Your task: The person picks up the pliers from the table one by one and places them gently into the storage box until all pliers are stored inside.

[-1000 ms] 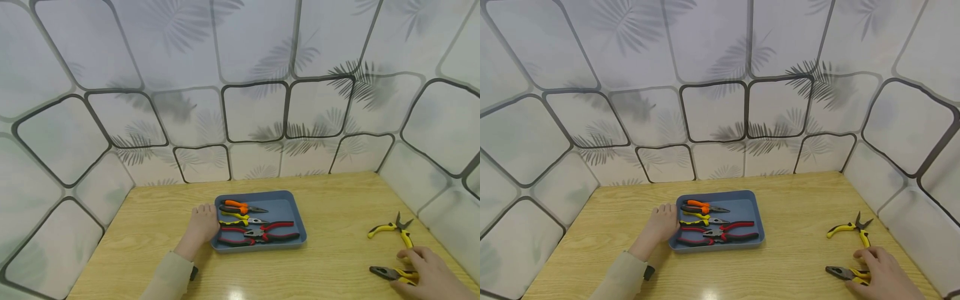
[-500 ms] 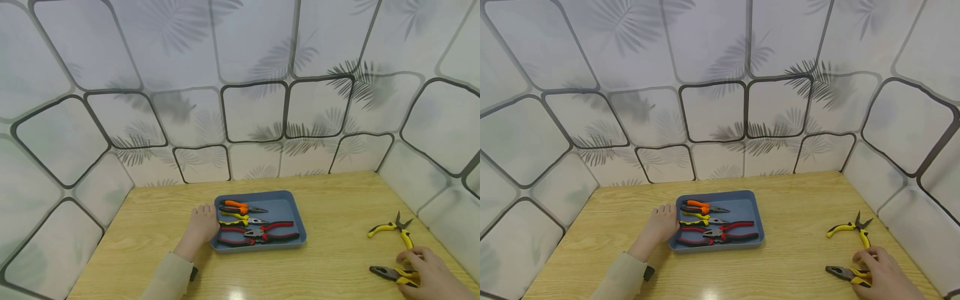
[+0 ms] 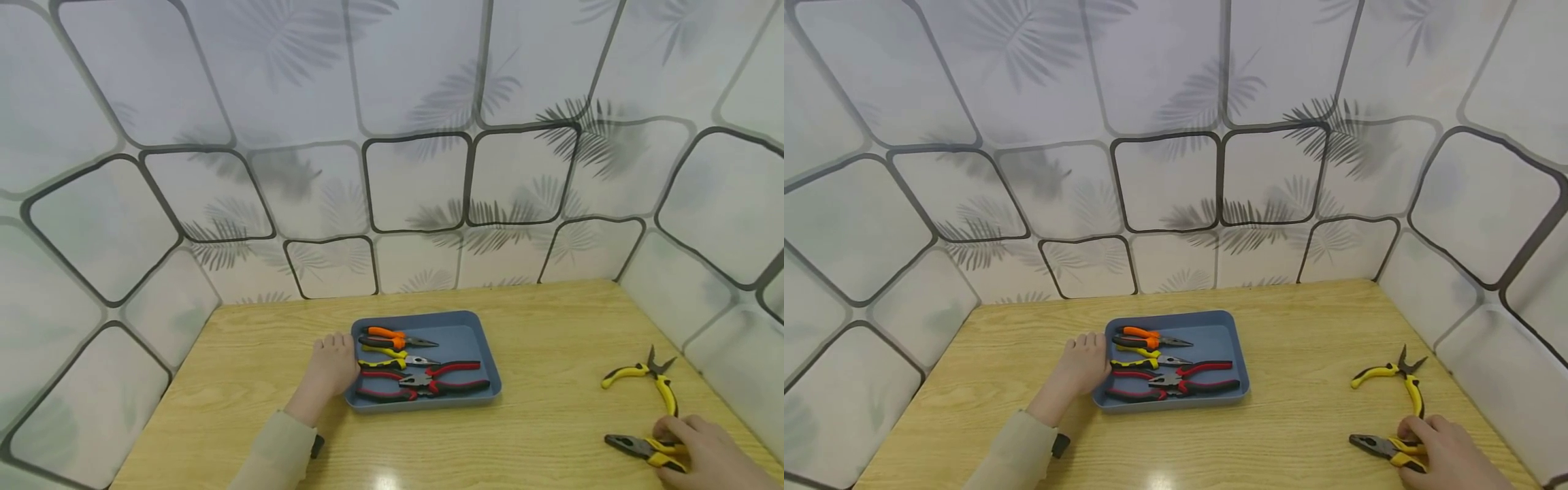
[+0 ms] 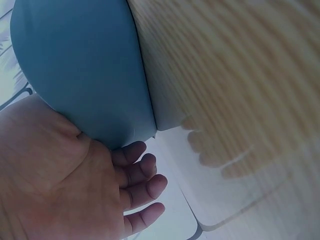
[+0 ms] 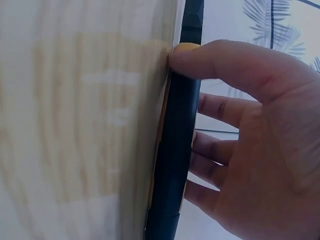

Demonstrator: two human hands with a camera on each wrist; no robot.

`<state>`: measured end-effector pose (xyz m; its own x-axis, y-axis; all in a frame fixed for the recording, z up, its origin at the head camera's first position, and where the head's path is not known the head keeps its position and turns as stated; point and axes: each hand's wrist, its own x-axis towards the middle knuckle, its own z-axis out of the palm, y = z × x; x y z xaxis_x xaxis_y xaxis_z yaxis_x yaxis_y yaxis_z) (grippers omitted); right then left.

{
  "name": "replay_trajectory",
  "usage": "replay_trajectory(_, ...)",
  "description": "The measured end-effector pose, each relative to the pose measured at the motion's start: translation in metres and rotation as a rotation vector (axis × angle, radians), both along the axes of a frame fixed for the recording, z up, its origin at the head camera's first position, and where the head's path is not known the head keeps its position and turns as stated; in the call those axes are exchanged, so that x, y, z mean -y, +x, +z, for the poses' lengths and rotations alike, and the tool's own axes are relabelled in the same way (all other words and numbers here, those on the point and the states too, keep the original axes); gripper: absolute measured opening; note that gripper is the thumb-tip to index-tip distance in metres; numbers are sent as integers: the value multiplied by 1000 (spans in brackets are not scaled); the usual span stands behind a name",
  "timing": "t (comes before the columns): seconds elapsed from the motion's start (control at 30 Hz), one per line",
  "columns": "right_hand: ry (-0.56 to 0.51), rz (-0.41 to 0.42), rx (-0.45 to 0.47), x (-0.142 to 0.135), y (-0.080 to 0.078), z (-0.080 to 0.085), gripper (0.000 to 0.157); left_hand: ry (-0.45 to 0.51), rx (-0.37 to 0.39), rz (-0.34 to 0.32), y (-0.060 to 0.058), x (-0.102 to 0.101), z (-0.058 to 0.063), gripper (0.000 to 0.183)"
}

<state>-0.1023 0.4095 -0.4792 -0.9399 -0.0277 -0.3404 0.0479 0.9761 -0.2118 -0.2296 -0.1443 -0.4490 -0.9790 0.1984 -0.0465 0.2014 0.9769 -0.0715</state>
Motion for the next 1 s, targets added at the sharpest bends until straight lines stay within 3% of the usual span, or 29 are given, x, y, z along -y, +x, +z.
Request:
replay_trajectory(0.37, 51, 19, 14, -16, 0, -11, 60, 18, -42, -14, -3, 0, -3, 33)
replay_trajectory(0.63, 50, 46, 1, -21, -4, -16, 60, 15, -11, -3, -4, 1, -4, 36)
replay_trajectory(1.0, 69, 68, 1, -14, -4, -4, 50, 7, -7, -7, -4, 1, -4, 38)
